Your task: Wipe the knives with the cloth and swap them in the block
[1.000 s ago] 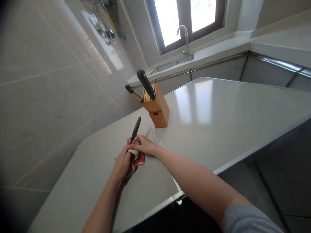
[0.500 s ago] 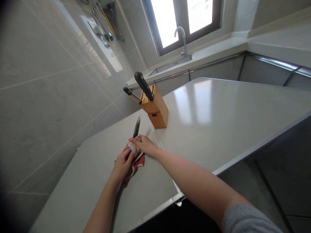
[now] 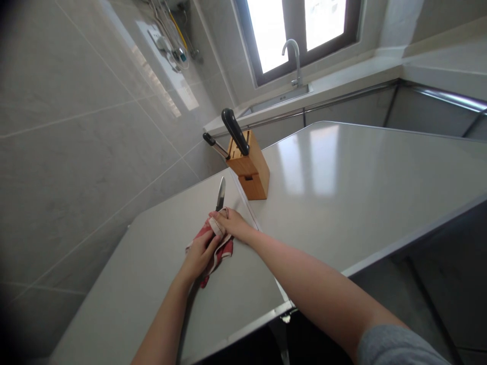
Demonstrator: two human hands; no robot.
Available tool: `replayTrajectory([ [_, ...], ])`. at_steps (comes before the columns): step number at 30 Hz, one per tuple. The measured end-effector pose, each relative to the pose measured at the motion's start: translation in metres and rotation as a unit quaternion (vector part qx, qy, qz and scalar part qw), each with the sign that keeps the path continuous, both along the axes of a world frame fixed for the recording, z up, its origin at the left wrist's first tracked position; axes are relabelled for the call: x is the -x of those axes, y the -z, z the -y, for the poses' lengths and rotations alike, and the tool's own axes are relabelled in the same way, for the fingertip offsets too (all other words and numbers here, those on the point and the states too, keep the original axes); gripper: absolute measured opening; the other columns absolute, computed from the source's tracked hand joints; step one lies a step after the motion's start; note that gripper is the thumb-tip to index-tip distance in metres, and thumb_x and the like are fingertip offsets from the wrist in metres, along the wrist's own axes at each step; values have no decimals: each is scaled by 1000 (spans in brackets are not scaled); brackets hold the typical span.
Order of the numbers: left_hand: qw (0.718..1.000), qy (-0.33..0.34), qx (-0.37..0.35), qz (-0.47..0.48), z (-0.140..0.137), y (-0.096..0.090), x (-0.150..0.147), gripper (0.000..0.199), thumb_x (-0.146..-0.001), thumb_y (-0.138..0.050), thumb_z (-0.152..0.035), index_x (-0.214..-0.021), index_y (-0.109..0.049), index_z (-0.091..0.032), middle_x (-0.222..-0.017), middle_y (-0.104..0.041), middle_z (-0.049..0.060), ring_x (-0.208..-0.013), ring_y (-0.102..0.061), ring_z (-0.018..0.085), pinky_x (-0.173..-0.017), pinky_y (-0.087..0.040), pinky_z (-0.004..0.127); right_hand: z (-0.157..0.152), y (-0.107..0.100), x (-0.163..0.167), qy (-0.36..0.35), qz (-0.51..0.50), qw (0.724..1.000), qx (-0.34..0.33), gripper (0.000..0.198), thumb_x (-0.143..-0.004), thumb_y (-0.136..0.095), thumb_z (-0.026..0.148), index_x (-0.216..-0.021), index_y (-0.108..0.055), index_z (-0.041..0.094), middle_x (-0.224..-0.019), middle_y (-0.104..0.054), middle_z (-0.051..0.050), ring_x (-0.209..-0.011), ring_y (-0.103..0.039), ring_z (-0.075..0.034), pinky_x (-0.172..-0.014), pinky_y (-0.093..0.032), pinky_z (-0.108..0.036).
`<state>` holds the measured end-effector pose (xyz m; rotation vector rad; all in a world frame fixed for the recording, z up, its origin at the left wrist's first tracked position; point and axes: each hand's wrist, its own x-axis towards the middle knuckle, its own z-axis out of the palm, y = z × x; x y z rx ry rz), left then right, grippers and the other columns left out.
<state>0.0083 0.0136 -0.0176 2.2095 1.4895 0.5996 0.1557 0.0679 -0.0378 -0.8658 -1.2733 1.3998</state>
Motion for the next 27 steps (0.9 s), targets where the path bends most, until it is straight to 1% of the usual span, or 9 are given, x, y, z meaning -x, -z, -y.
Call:
replayTrajectory([
  [3, 1000, 1, 0, 7, 0, 0, 0, 33, -93, -42, -41, -97, -64, -16, -96, -69, 9, -86, -62, 22, -83, -45, 34, 1, 0, -1, -11, 6, 1000, -7, 48, -76, -61, 62, -91, -64, 16, -83, -70, -5, -87, -64, -20, -82, -50, -33],
  [6, 1000, 2, 0, 10, -1, 0, 0, 29, -92, -45, -37, -102, -63, -17, -104, -69, 9, -92, -63, 22, -86, -45, 35, 2, 0, -1, -39, -1, 999, -23, 45, -76, -63, 58, -95, -62, 17, -89, -69, -4, -88, -63, -19, -83, -48, -31],
  [8, 1000, -7, -1, 10, -2, 2, 1, 26, -91, -47, -34, -101, -64, -16, -106, -69, 10, -94, -63, 23, -87, -45, 35, 2, 2, -2, -46, 39, 997, -45, 43, -73, -67, 54, -94, -60, 17, -89, -67, -3, -85, -61, -18, -80, -47, -31],
  [10, 1000, -20, -1, 19, -3, 5, 1, 24, -89, -51, -33, -100, -64, -16, -104, -70, 10, -94, -64, 24, -85, -46, 35, 2, 4, -3, -37, 105, 991, -75, 44, -68, -72, 52, -90, -58, 17, -86, -63, -2, -82, -58, -18, -76, -46, -30],
  [12, 999, -27, -1, 36, -4, 8, 2, 22, -87, -55, -32, -98, -64, -15, -101, -70, 9, -91, -64, 23, -82, -47, 34, 2, 6, -4, -36, 142, 984, -100, 44, -66, -74, 50, -90, -57, 18, -85, -61, -1, -81, -56, -18, -75, -45, -30],
  [15, 998, -27, 0, 57, -4, 11, 3, 21, -83, -61, -31, -96, -63, -15, -98, -70, 8, -90, -64, 22, -82, -47, 34, 2, 6, -5, -57, 141, 981, -120, 47, -64, -77, 47, -95, -58, 18, -91, -62, -2, -86, -55, -19, -77, -44, -30],
  [20, 997, -25, 8, 70, -6, 12, 5, 25, -79, -67, -30, -97, -63, -15, -97, -69, 8, -91, -63, 23, -83, -48, 35, 3, 5, -6, -70, 152, 977, -129, 53, -60, -80, 43, -99, -57, 17, -97, -61, -3, -90, -55, -20, -81, -43, -32],
  [24, 997, -11, 7, 81, -7, 12, 6, 23, -80, -65, -29, -98, -64, -15, -100, -69, 8, -92, -63, 22, -82, -47, 33, 2, 7, -4, -56, 175, 974, -131, 48, -66, -76, 46, -98, -56, 16, -95, -60, -3, -88, -54, -19, -79, -42, -31],
  [27, 997, -25, 2, 71, -6, 12, 5, 23, -80, -64, -31, -96, -65, -13, -92, -69, 7, -81, -61, 20, -74, -45, 31, 2, 6, -3, -45, 175, 974, -136, 38, -74, -68, 45, -95, -55, 15, -89, -60, -2, -84, -53, -17, -77, -41, -29],
])
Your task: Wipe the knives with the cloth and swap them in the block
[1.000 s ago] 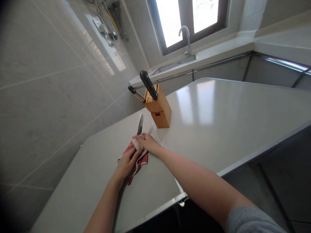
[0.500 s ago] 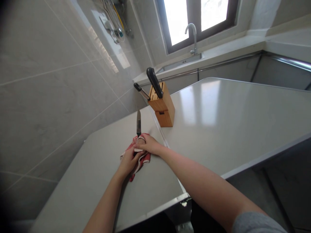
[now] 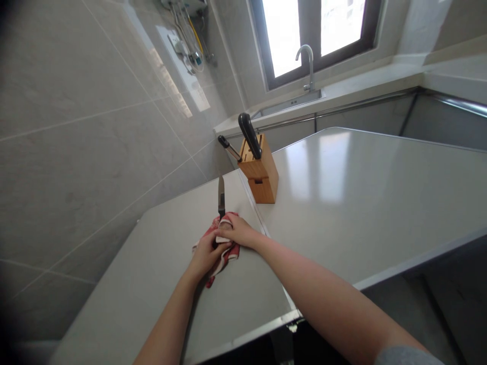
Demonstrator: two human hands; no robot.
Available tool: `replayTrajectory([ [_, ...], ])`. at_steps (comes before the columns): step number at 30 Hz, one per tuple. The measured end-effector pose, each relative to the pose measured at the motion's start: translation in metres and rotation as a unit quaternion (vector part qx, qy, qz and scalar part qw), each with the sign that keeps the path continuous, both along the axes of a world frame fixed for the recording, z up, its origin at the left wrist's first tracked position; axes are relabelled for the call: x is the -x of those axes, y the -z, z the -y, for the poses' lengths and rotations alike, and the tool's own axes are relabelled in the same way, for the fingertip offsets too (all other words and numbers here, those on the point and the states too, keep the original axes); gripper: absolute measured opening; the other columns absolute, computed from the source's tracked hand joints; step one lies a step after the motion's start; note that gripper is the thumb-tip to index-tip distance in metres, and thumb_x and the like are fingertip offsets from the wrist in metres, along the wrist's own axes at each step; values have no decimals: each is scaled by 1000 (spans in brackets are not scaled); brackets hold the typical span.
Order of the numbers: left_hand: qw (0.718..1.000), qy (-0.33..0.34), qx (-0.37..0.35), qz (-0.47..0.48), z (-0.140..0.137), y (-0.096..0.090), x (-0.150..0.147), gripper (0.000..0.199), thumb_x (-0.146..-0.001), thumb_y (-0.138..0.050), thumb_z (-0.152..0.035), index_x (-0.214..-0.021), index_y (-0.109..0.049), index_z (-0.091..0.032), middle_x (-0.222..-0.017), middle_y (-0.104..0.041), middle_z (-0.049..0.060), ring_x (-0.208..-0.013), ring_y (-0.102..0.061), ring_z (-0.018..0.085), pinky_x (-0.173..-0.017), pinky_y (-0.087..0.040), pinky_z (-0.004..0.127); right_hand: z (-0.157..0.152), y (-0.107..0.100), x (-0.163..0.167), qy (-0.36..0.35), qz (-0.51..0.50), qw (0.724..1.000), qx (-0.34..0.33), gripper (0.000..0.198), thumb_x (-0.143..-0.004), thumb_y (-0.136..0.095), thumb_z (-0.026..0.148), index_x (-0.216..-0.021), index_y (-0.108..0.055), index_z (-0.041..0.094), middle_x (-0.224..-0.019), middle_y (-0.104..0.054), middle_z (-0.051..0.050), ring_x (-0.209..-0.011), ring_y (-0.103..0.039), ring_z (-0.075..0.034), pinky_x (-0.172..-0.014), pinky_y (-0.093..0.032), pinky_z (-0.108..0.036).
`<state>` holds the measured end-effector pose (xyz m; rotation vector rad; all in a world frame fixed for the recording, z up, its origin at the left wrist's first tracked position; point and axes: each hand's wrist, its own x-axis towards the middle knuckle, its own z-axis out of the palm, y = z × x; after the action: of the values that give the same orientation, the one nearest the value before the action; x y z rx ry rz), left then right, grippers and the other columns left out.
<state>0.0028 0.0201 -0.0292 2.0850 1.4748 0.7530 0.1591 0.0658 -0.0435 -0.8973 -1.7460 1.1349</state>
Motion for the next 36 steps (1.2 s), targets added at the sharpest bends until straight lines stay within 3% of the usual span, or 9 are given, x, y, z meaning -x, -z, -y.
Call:
replayTrajectory([
  [4, 1000, 1, 8, -19, 0, 0, 1, 25, -82, -62, -37, -89, -66, -13, -76, -65, 4, -65, -53, 15, -62, -38, 26, 0, -4, 1, 10, -12, 1000, 10, 36, -82, -57, 50, -90, -55, 15, -81, -59, -1, -76, -52, -15, -74, -41, -28],
  [8, 1000, 6, 17, -19, 0, -1, 2, 31, -84, -58, -43, -77, -63, -13, -65, -57, 0, -59, -46, 12, -58, -33, 25, 1, -6, 3, 16, -78, 994, 69, 43, -83, -52, 58, -81, -55, 15, -73, -58, 0, -69, -52, -14, -70, -42, -28],
  [14, 999, 10, 17, 34, 0, -4, 0, 39, -92, -45, -45, -90, -65, -12, -84, -66, 5, -74, -56, 17, -70, -42, 28, 3, -9, 3, -51, -233, 958, 161, 52, -79, -56, 62, -92, -62, 13, -86, -67, -5, -81, -60, -17, -79, -46, -30],
  [19, 996, 34, 17, 78, 1, -4, 1, 40, -92, -45, -41, -114, -64, -13, -116, -67, 11, -105, -60, 24, -94, -42, 35, 6, -10, 0, -127, -217, 949, 191, 48, -71, -72, 52, -97, -62, 13, -85, -66, -3, -82, -60, -16, -79, -47, -29],
  [22, 995, 45, 22, 82, 1, -4, 2, 42, -91, -48, -39, -120, -62, -13, -123, -64, 12, -112, -58, 26, -99, -40, 38, 9, -10, -1, -119, -196, 953, 197, 46, -65, -79, 45, -94, -62, 14, -85, -65, -2, -81, -60, -15, -79, -47, -29],
  [26, 995, 33, 29, 89, 2, -3, 1, 42, -91, -45, -44, -109, -67, -12, -109, -69, 11, -98, -62, 24, -90, -45, 35, 10, -10, 1, -82, -203, 958, 187, 50, -65, -78, 48, -100, -63, 15, -92, -68, -5, -89, -61, -19, -86, -47, -33],
  [28, 995, 16, 24, 92, 2, -1, 1, 44, -92, -42, -47, -101, -69, -13, -100, -71, 9, -90, -62, 23, -83, -47, 32, 10, -11, 2, -96, -227, 951, 189, 54, -69, -73, 53, -106, -63, 15, -101, -68, -7, -95, -62, -21, -90, -46, -35],
  [30, 995, -20, -2, 93, 3, 0, 0, 46, -90, -43, -51, -87, -69, -13, -82, -69, 8, -76, -60, 21, -72, -46, 30, 8, -11, 3, -82, -242, 946, 201, 56, -70, -70, 58, -103, -65, 14, -100, -69, -9, -93, -64, -22, -89, -47, -37],
  [36, 971, -130, -79, 186, 7, -1, 4, 50, -83, -49, -60, -64, -59, -15, -62, -58, 3, -60, -51, 16, -57, -43, 25, 4, -11, -1, -66, -275, 939, 197, 61, -72, -62, 66, -99, -65, 11, -95, -71, -11, -97, -65, -25, -91, -46, -38],
])
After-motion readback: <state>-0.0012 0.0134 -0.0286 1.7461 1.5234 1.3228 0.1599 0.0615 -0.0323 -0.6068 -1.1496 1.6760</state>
